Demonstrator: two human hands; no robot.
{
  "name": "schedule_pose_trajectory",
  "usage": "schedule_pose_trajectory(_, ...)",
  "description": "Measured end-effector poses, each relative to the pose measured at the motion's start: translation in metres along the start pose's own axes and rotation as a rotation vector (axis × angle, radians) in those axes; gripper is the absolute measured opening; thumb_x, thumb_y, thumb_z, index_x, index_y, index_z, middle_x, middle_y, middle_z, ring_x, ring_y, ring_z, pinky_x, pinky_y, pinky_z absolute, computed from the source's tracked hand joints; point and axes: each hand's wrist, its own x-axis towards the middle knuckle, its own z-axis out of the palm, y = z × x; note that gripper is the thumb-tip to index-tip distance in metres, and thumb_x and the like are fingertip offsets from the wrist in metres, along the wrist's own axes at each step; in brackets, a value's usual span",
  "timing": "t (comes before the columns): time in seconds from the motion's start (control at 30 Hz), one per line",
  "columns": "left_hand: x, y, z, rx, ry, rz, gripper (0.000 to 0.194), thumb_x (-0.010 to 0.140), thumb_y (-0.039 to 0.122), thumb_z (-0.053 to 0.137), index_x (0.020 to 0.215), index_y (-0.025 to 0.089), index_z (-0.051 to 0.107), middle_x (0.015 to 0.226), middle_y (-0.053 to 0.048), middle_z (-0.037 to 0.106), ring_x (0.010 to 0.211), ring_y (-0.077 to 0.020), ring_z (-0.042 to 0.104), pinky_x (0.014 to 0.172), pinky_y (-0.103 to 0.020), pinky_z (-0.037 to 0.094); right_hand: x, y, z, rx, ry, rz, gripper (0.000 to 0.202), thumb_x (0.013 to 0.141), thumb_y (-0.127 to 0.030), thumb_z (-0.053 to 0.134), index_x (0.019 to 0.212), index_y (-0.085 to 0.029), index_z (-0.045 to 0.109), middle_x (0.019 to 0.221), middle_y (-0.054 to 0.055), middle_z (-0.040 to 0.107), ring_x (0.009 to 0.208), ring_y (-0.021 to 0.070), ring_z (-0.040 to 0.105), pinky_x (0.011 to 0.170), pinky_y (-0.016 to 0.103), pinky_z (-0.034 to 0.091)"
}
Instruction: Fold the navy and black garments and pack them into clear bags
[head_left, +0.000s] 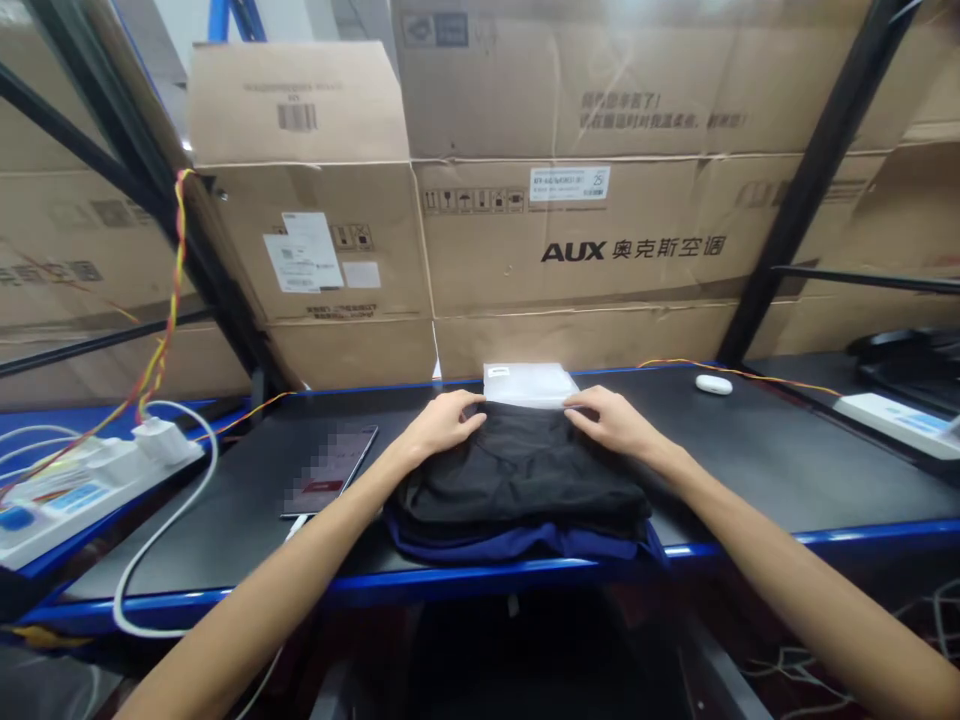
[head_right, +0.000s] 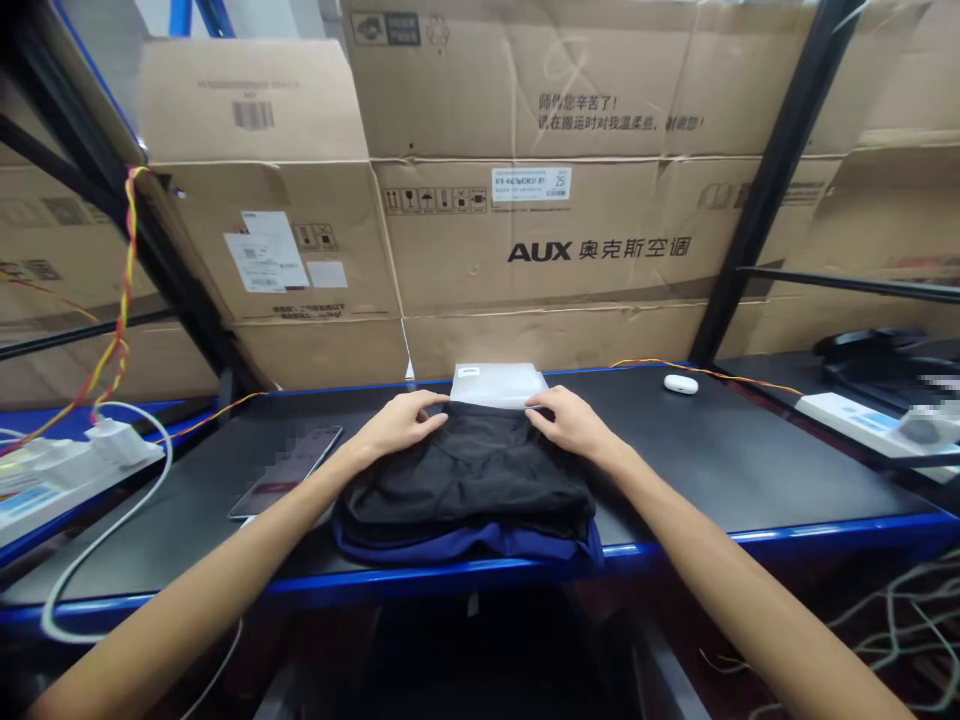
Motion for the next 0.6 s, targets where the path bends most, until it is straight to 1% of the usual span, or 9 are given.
schedule_pose_trajectory(0.07,0.010,-0.004,0.001,0.059,0.027,-0.020,0.042,0.089,0.039,0.055,0.125,0.018,0.065,0.119,-0.008,0.069,0.094,-0.0236,0.068,0.089,-0.034,0.052,0.000,0.012,-0.001,-0.089,-0.019,0.022,0.037,0.088,-0.040,0.050,0.109,-0.019,0.073,0.111,0.012,0.073,0.107,0.0318,0.062,0.097,0.046,0.048)
schedule_pose_trajectory(0.13,0.018,-0.006,0.003,0.094,0.032,-0.038,0.038,0.089,0.039,0.057,0.119,0.019,0.068,0.114,-0.008,0.071,0.100,-0.0256,0.067,0.090,-0.034,0.051,-0.001,0.021,0.000,-0.144,-0.057,0.037,0.034,0.087,-0.036,0.052,0.107,-0.019,0.074,0.112,0.012,0.072,0.108,0.0323,0.061,0.098,0.046,0.047)
schedule_pose_trajectory(0.2,0.023,-0.006,0.006,0.119,0.025,-0.056,0.031,0.088,0.039,0.059,0.109,0.019,0.070,0.107,-0.007,0.073,0.100,-0.0260,0.067,0.086,-0.034,0.051,-0.001,0.026,0.002,-0.166,-0.083,0.048,0.030,0.086,-0.032,0.054,0.103,-0.020,0.075,0.111,0.012,0.073,0.107,0.0313,0.062,0.097,0.045,0.048)
schedule_pose_trajectory(0.27,0.025,-0.004,0.009,0.152,0.047,-0.064,0.024,0.087,0.037,0.061,0.102,0.020,0.071,0.103,-0.006,0.073,0.096,-0.0258,0.067,0.081,-0.033,0.051,-0.001,0.027,0.003,-0.168,-0.082,0.058,0.025,0.085,-0.028,0.056,0.099,-0.020,0.074,0.108,0.011,0.073,0.105,0.0301,0.064,0.095,0.043,0.049)
schedule_pose_trajectory(0.37,0.024,-0.002,0.011,0.175,0.123,-0.047,0.015,0.083,0.030,0.064,0.096,0.022,0.069,0.099,-0.004,0.072,0.089,-0.0229,0.067,0.075,-0.030,0.051,-0.002,0.022,0.002,-0.133,-0.016,0.066,0.019,0.082,-0.022,0.059,0.095,-0.021,0.073,0.105,0.011,0.073,0.103,0.0287,0.066,0.094,0.042,0.050)
schedule_pose_trajectory(0.47,0.019,0.000,0.006,0.094,0.139,0.020,0.013,0.080,0.020,0.063,0.092,0.022,0.068,0.092,-0.001,0.071,0.079,-0.0177,0.066,0.073,-0.027,0.050,-0.004,0.013,-0.004,-0.053,0.057,0.040,0.017,0.080,-0.018,0.060,0.091,-0.022,0.071,0.104,0.009,0.074,0.101,0.0267,0.067,0.092,0.039,0.051)
schedule_pose_trajectory(0.53,0.014,0.002,0.000,0.039,0.135,0.087,0.014,0.080,0.017,0.061,0.091,0.022,0.069,0.090,0.000,0.072,0.080,-0.0166,0.066,0.075,-0.026,0.049,-0.009,0.005,-0.010,0.018,0.070,0.016,0.017,0.080,-0.019,0.058,0.092,-0.023,0.070,0.100,0.006,0.075,0.095,0.0250,0.069,0.088,0.037,0.053)
schedule_pose_trajectory(0.6,0.006,0.005,-0.006,0.029,0.134,0.153,0.016,0.081,0.016,0.059,0.091,0.023,0.070,0.094,0.000,0.072,0.087,-0.0170,0.065,0.078,-0.025,0.049,-0.015,-0.003,-0.014,0.079,0.063,0.002,0.019,0.083,-0.022,0.056,0.095,-0.024,0.070,0.096,0.003,0.076,0.089,0.0238,0.071,0.085,0.036,0.054)
